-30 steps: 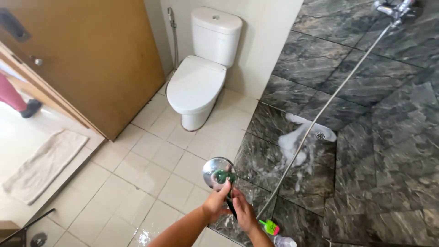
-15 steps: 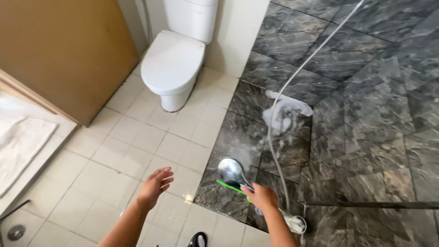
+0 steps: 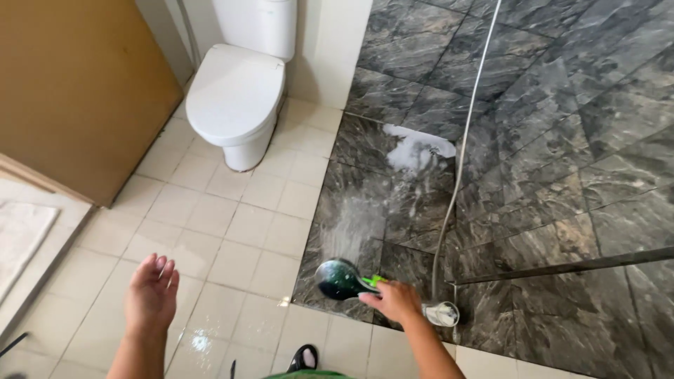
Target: Scrubbing bathroom floor tiles with a brush and rinsing with water from a bottle and a shower head.
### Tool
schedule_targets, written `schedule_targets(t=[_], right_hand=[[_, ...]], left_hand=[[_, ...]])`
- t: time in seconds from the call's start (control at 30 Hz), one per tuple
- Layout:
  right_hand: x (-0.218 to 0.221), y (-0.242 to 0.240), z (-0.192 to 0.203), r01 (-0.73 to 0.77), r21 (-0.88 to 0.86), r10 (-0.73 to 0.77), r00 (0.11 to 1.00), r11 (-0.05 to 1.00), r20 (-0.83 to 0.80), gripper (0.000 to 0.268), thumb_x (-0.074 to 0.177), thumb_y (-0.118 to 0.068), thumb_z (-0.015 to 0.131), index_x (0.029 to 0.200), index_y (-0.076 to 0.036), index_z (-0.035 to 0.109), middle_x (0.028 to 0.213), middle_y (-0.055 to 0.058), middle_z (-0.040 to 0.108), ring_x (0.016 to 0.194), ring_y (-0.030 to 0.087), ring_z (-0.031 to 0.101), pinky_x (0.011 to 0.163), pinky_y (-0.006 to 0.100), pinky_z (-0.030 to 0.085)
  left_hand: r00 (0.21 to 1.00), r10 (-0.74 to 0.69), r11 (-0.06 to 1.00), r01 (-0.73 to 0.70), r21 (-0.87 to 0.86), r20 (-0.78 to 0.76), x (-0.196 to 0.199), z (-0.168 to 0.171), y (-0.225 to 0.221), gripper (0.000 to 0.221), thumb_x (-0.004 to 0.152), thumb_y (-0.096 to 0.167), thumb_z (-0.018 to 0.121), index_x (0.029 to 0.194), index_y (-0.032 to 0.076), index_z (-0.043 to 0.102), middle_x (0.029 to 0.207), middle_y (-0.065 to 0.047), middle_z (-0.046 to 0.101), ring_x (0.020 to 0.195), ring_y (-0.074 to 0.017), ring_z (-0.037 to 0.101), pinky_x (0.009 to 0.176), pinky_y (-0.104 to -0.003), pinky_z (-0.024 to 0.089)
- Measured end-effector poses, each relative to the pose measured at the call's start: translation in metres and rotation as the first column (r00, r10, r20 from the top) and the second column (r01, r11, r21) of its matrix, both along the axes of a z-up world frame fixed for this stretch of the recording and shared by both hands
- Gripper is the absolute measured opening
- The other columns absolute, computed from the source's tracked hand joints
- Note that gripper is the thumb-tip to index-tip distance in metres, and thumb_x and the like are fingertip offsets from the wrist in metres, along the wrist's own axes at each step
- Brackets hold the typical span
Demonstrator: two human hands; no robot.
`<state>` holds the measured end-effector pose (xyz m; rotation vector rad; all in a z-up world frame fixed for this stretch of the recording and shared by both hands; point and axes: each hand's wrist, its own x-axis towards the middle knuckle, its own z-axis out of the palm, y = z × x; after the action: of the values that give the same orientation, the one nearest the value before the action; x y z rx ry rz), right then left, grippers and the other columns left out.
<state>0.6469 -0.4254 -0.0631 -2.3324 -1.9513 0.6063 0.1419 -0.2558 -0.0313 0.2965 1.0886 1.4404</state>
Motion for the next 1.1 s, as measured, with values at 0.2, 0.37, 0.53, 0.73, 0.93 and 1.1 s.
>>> schedule_targets(t=[0.2,0.37,0.53,0.73,0.93,1.1], right_hand=[[-0.014,0.005,-0.003,0.196,-0.003,-0.196,0.980,0.981,-0.029,0.063,0.081,-0.078,0.056,0.092,-0.019,0.074,0.079,0.008,0.076,0.077,0.034,0.074,0.070,0.049,0.056],[-0.030,-0.004,0.011,0.082,0.040,-0.084,0.995,0.996,0.051,0.064,0.079,-0.080,0.056,0.094,-0.020,0.074,0.084,0.008,0.076,0.081,0.035,0.072,0.069,0.051,0.055],[-0.016,-0.024,0.014,0.235,-0.010,-0.236,0.971,0.972,-0.032,0.064,0.078,-0.079,0.057,0.097,-0.021,0.074,0.083,0.009,0.076,0.083,0.035,0.073,0.071,0.049,0.056],[0.053,-0.070,-0.010,0.811,0.276,-0.631,0.577,0.516,-0.518,0.057,0.091,-0.063,0.059,0.103,-0.008,0.068,0.069,0.011,0.071,0.061,0.028,0.069,0.060,0.042,0.054],[0.102,-0.084,-0.008,0.989,0.045,-0.165,0.022,-0.141,-0.986,0.047,0.106,-0.053,0.052,0.108,-0.006,0.058,0.068,0.003,0.053,0.048,0.014,0.048,0.041,0.029,0.041],[0.083,-0.085,-0.005,0.970,-0.242,-0.122,-0.240,-0.002,-0.963,0.051,0.105,-0.057,0.049,0.090,-0.009,0.049,0.058,0.004,0.044,0.041,0.017,0.041,0.038,0.032,0.036]], left_hand=[[0.993,0.006,0.998,-0.013,0.065,0.116,-0.005,0.029,-0.009,0.011,0.098,0.023,0.069,0.104,0.016,0.065,0.095,0.004,0.067,0.095,-0.0124,0.064,0.091,-0.030,0.050],[0.978,-0.032,0.997,0.016,0.079,0.205,-0.024,0.034,-0.015,0.011,0.098,0.022,0.071,0.105,0.015,0.065,0.096,0.004,0.067,0.096,-0.0129,0.065,0.093,-0.031,0.051],[0.962,-0.016,0.994,-0.015,0.109,0.273,-0.053,0.027,-0.024,0.007,0.103,0.021,0.069,0.108,0.017,0.066,0.101,0.002,0.069,0.101,-0.0159,0.065,0.097,-0.034,0.049],[0.945,-0.073,0.986,0.019,0.169,0.319,-0.082,-0.010,-0.014,0.008,0.109,0.025,0.068,0.111,0.017,0.064,0.107,0.003,0.068,0.105,-0.0155,0.064,0.100,-0.035,0.048],[0.943,-0.081,0.978,0.012,0.210,0.322,-0.062,0.002,-0.002,0.010,0.107,0.026,0.065,0.112,0.017,0.065,0.108,0.002,0.068,0.106,-0.0168,0.063,0.100,-0.036,0.047],[0.931,-0.037,0.979,-0.039,0.201,0.363,-0.051,0.000,0.002,0.012,0.103,0.025,0.065,0.111,0.017,0.065,0.106,0.002,0.068,0.106,-0.0164,0.063,0.100,-0.036,0.047]])
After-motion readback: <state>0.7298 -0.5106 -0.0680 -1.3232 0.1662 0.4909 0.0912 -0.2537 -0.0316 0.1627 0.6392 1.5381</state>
